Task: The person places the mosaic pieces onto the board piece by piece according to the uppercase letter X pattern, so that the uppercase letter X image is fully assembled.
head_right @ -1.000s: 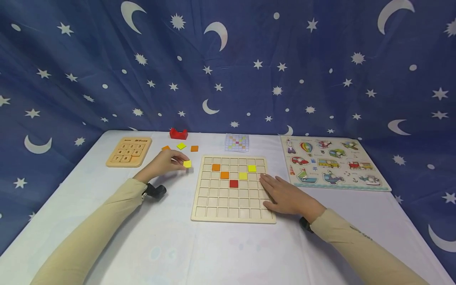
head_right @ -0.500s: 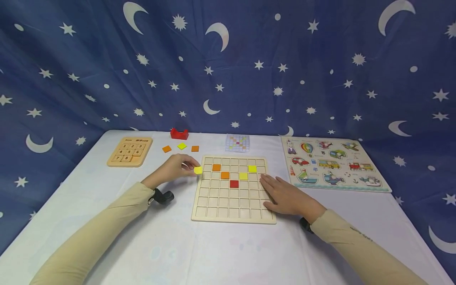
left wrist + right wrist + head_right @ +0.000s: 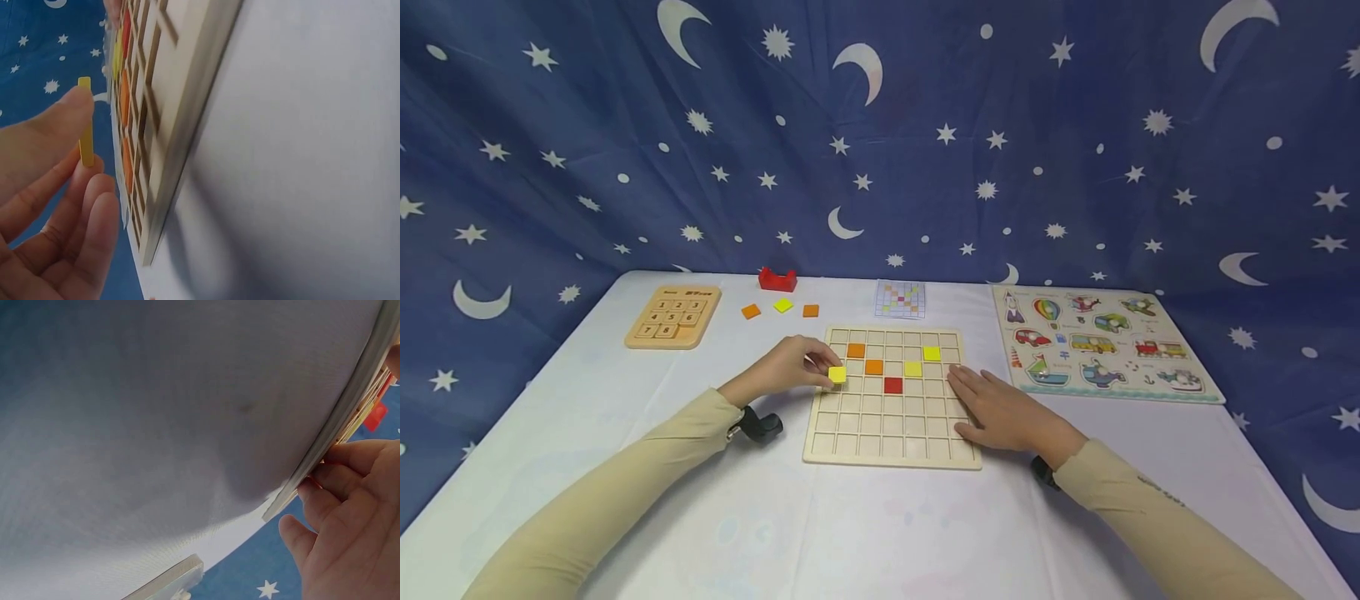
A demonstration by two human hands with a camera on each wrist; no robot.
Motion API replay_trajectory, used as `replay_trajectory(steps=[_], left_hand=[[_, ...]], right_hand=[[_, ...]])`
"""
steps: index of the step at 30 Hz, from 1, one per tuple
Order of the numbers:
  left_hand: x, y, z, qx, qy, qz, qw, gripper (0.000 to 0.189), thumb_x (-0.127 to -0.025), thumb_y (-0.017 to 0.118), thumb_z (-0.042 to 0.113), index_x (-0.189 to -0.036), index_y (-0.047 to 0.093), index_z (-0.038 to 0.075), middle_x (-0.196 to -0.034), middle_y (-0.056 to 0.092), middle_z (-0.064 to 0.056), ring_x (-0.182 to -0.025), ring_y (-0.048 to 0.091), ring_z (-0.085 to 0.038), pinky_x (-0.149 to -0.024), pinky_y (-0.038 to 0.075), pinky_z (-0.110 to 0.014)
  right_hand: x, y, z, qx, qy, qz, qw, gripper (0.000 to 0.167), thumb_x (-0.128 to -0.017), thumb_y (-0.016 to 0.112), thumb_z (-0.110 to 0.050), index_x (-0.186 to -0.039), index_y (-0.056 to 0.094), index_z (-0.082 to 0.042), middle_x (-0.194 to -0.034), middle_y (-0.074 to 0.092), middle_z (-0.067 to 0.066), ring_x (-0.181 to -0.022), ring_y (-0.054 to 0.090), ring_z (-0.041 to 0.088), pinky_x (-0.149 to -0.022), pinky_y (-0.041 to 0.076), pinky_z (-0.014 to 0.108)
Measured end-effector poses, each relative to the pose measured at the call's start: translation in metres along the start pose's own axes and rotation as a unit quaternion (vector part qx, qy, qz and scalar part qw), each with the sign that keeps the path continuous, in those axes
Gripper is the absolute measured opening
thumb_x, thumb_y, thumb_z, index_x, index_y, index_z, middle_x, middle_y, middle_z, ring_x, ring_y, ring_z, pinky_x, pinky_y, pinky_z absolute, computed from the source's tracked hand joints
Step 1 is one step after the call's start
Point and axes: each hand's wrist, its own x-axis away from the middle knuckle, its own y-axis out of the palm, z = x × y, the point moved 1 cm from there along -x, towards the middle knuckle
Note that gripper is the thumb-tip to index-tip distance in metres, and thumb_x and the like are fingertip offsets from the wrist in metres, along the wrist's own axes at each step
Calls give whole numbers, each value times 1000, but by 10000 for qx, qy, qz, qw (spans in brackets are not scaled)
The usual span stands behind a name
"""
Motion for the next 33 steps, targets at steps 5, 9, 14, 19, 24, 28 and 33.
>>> replay_trajectory(steps=[5, 9, 14, 19, 24, 28, 33], left_hand=[[-3, 7, 4, -2, -6, -199, 9998, 23, -73, 79, 9, -95, 71, 5, -81, 66, -2, -72, 55, -8, -68, 49, -16], [-6, 10, 7, 91, -26, -345, 9994, 23, -73, 79, 7, -94, 71, 4, -80, 66, -3, -71, 54, -7, -66, 49, -15], [-10, 15, 11, 100, -128, -467, 9988, 23, -72, 79, 8, -93, 71, 5, -80, 66, -3, -70, 54, -7, -66, 47, -15], [-12, 21, 16, 2, -166, -554, 9983, 22, -70, 81, 9, -90, 71, 6, -81, 67, -2, -70, 53, -7, -66, 47, -15], [-14, 26, 18, -113, -120, -645, 9978, 21, -71, 81, 9, -89, 71, 6, -82, 68, -3, -69, 54, -6, -66, 48, -14], [-15, 29, 21, -154, -75, -725, 9972, 21, -71, 81, 10, -89, 71, 6, -82, 69, -3, -69, 56, -6, -66, 48, -14], [-16, 32, 26, -197, -110, -764, 9968, 23, -70, 81, 12, -90, 71, 5, -85, 69, -4, -71, 59, -6, -67, 49, -14]], right_hand=[[0, 0, 0, -19, 6, 22, 10000, 73, -93, 51, -40, -146, 25, 2, -155, 23, 17, -141, 28, 33, -112, 28, 51], [0, 0, 0, -23, 26, -4, 10000, 73, -93, 51, -41, -147, 25, 1, -155, 23, 17, -141, 28, 33, -112, 28, 51], [0, 0, 0, -8, -1, 12, 10000, 73, -93, 52, -40, -146, 25, 2, -154, 24, 17, -141, 28, 32, -112, 28, 51], [0, -1, 0, -13, 16, -15, 10000, 73, -93, 51, -40, -147, 25, 1, -155, 24, 17, -141, 28, 32, -112, 28, 51], [0, -2, -1, -31, -28, -7, 10000, 72, -93, 52, -39, -146, 25, 2, -154, 24, 18, -141, 28, 33, -112, 28, 51], [0, -2, -1, -45, -58, 12, 10000, 71, -94, 51, -39, -146, 25, 3, -154, 24, 19, -140, 28, 34, -112, 28, 52], [0, 0, 0, -16, -56, 46, 10000, 72, -94, 51, -39, -146, 25, 2, -154, 25, 18, -141, 28, 33, -112, 28, 51]])
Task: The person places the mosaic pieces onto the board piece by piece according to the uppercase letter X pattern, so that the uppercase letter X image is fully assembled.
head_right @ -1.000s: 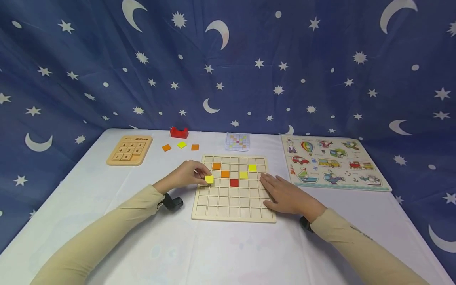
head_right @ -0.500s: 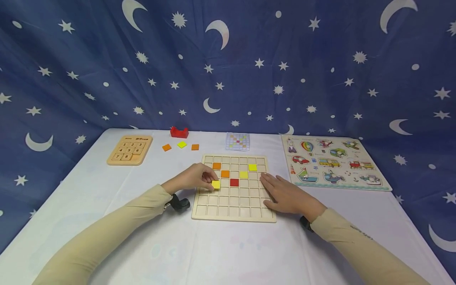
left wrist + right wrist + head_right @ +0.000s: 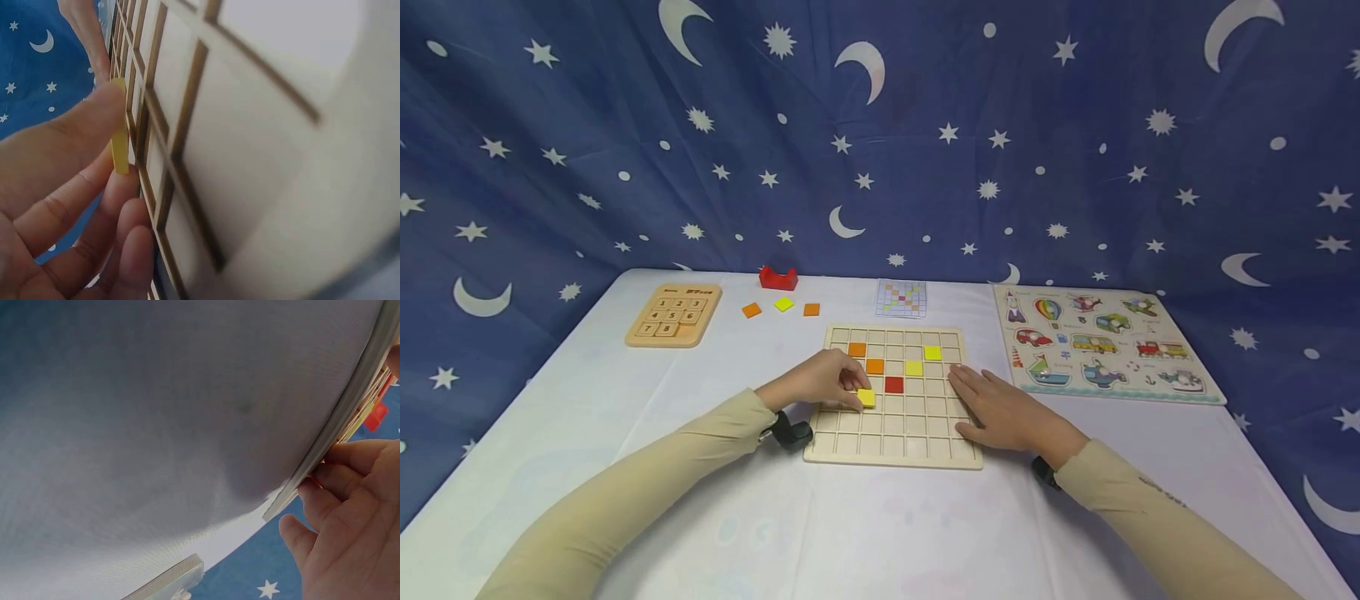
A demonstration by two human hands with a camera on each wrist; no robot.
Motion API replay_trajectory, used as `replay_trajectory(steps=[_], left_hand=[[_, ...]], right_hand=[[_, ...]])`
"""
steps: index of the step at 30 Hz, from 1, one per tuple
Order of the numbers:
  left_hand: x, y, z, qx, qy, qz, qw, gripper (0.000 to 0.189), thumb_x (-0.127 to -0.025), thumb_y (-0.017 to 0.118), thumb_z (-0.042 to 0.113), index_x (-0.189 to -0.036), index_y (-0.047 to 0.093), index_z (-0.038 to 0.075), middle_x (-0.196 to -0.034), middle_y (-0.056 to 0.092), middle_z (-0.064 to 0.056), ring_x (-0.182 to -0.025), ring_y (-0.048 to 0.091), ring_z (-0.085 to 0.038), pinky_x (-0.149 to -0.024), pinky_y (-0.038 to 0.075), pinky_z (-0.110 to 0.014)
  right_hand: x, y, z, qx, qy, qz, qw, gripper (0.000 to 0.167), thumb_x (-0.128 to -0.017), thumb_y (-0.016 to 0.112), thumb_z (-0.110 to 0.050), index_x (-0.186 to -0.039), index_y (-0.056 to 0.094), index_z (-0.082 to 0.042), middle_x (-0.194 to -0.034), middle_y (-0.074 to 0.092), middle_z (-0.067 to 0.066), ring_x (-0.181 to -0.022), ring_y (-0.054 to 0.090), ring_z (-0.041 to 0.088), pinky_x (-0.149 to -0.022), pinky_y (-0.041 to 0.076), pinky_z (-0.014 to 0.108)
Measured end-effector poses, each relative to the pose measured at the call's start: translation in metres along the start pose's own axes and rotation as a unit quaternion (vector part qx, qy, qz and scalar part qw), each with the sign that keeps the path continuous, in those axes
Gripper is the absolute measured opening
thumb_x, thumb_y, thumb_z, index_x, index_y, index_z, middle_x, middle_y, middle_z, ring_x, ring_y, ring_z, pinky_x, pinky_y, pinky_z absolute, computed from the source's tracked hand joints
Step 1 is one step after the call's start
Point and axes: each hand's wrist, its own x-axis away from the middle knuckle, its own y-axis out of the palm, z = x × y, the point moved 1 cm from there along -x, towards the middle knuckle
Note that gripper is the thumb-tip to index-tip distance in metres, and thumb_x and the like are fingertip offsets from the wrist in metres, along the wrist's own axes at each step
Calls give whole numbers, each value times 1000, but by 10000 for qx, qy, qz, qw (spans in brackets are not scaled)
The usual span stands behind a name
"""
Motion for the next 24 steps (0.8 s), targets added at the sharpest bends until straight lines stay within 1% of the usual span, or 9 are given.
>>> replay_trajectory(steps=[6, 13, 19, 22, 24], left_hand=[[-1, 3, 6, -52, -56, 50, 10000, 22, -70, 82, 12, -88, 72, 6, -84, 69, -3, -72, 59, -6, -67, 49, -14], [-3, 7, 8, -260, -59, 108, 9996, 22, -68, 83, 13, -86, 72, 8, -82, 68, -1, -72, 56, -6, -67, 47, -15], [-4, 7, 8, -204, -100, 60, 9997, 22, -67, 84, 12, -85, 72, 9, -82, 67, -1, -75, 56, -8, -70, 48, -18], [-3, 5, 7, -121, -45, -3, 9999, 22, -67, 84, 12, -85, 71, 9, -82, 67, 0, -75, 57, -8, -71, 49, -18], [-2, 3, 7, -124, 66, -16, 9999, 21, -68, 83, 12, -84, 71, 9, -80, 67, 2, -74, 57, -6, -71, 49, -17]], right_hand=[[-1, 2, 1, 8, 37, -18, 10000, 72, -94, 50, -41, -147, 25, 1, -154, 24, 16, -141, 27, 32, -113, 27, 51], [-1, 2, 1, -7, 22, 2, 10000, 72, -93, 51, -40, -146, 25, 1, -154, 25, 17, -141, 27, 32, -112, 27, 51], [0, 1, 0, -28, 58, -19, 10000, 71, -93, 50, -40, -147, 25, 1, -155, 24, 16, -141, 27, 32, -112, 27, 51], [0, 1, 0, -48, 60, -36, 10000, 72, -94, 50, -40, -147, 25, 1, -155, 23, 16, -141, 27, 32, -112, 27, 51], [-1, 1, 0, -59, 59, -52, 10000, 72, -94, 50, -40, -147, 24, 0, -155, 23, 16, -141, 27, 32, -113, 27, 51]])
